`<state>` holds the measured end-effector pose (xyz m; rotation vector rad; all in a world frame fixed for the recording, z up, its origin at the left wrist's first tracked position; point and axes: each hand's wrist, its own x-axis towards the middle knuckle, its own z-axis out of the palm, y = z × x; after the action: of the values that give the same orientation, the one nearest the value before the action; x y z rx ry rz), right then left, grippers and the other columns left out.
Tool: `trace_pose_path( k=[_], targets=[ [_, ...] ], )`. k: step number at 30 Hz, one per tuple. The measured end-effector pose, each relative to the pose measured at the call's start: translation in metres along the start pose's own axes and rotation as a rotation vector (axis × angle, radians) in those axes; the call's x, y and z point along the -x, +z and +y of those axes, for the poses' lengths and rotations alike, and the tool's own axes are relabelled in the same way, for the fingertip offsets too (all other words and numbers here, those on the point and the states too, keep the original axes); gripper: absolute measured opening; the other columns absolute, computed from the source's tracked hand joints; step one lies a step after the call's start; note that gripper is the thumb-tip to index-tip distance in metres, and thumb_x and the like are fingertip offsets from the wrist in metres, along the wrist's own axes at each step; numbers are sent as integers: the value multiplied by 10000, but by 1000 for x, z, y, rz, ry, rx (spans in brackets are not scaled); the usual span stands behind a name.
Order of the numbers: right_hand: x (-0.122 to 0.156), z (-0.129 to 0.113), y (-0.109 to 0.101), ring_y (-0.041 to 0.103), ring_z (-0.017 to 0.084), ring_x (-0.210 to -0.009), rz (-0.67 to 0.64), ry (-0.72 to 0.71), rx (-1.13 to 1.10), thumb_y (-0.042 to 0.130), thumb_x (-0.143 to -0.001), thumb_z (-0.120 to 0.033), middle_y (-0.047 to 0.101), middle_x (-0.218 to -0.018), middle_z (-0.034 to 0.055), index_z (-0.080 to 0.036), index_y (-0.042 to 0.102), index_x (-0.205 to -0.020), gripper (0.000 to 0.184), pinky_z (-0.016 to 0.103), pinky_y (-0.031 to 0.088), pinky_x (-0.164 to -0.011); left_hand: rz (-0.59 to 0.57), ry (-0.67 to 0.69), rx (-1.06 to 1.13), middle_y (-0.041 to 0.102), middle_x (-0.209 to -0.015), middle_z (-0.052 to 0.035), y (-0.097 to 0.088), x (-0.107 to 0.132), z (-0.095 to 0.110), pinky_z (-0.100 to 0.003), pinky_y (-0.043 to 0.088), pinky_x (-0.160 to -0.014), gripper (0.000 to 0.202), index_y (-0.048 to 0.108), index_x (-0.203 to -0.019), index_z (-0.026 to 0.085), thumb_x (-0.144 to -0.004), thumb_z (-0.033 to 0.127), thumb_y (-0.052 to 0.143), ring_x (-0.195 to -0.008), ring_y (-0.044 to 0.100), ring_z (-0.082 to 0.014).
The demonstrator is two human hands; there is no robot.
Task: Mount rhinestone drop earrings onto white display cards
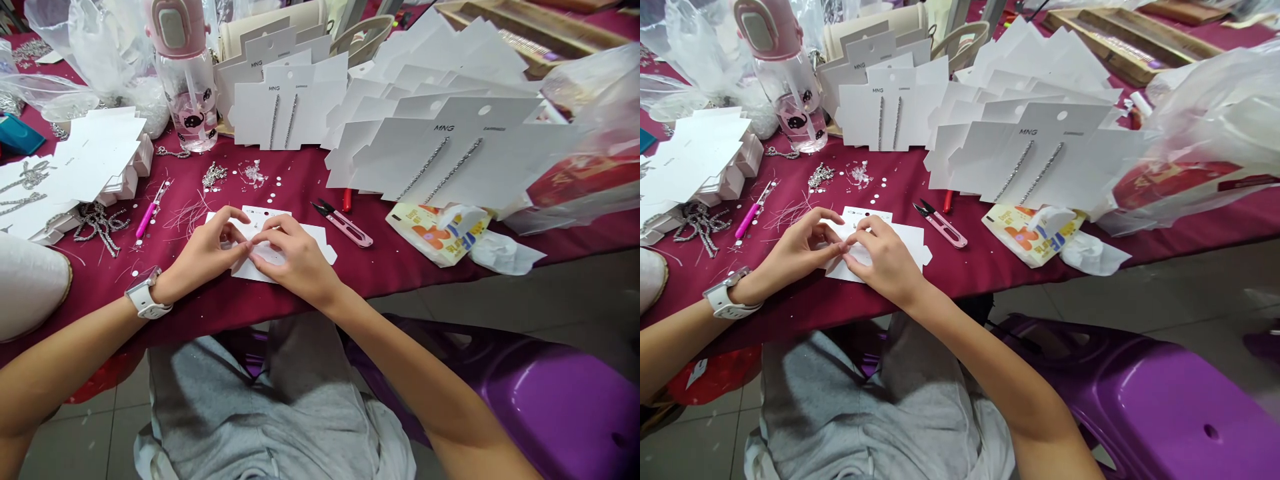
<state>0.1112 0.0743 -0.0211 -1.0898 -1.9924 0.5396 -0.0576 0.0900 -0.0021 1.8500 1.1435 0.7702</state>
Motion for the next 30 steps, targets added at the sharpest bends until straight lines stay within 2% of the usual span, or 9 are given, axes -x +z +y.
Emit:
trace_pose_path(
  k=[5, 13, 21, 30],
  targets=[
    [-2, 0, -2, 543, 150, -861, -11, 32, -28, 581, -749, -194, 535, -902, 50, -179, 642, -758, 63, 305, 466, -780, -12, 7, -2, 600, -703, 9, 0, 0, 1, -215, 422, -576, 316, 471, -1001, 178, -754, 321, 606, -633, 561, -100],
    [-3, -1, -4, 541, 144, -844, -24, 62, -51, 573, -732, -160, 530, -906, 53, -172, 650, -736, 79, 293, 467, -765, 12, 40, -100, 608, -719, 12, 0, 1, 6, -222, 403, -592, 267, 471, -989, 179, -755, 245, 581, -659, 564, -108],
    [-4, 1, -5, 534, 141, -866, -89, 98, -125, 566, -754, -180, 516, -919, 47, -185, 642, -764, 77, 312, 463, -815, 119, 230, -298, 594, -748, 24, 2, 6, 15, -238, 415, -727, 234, 510, -951, 181, -730, 117, 553, -721, 578, -102],
    [-7, 4, -6, 507, 136, -903, -166, 159, -173, 574, -755, -198, 495, -920, 41, -195, 636, -763, 63, 304, 451, -835, 105, 194, -237, 608, -767, 6, 1, 6, 12, -231, 428, -703, 213, 520, -962, 172, -755, 202, 562, -722, 591, -107]
  ],
)
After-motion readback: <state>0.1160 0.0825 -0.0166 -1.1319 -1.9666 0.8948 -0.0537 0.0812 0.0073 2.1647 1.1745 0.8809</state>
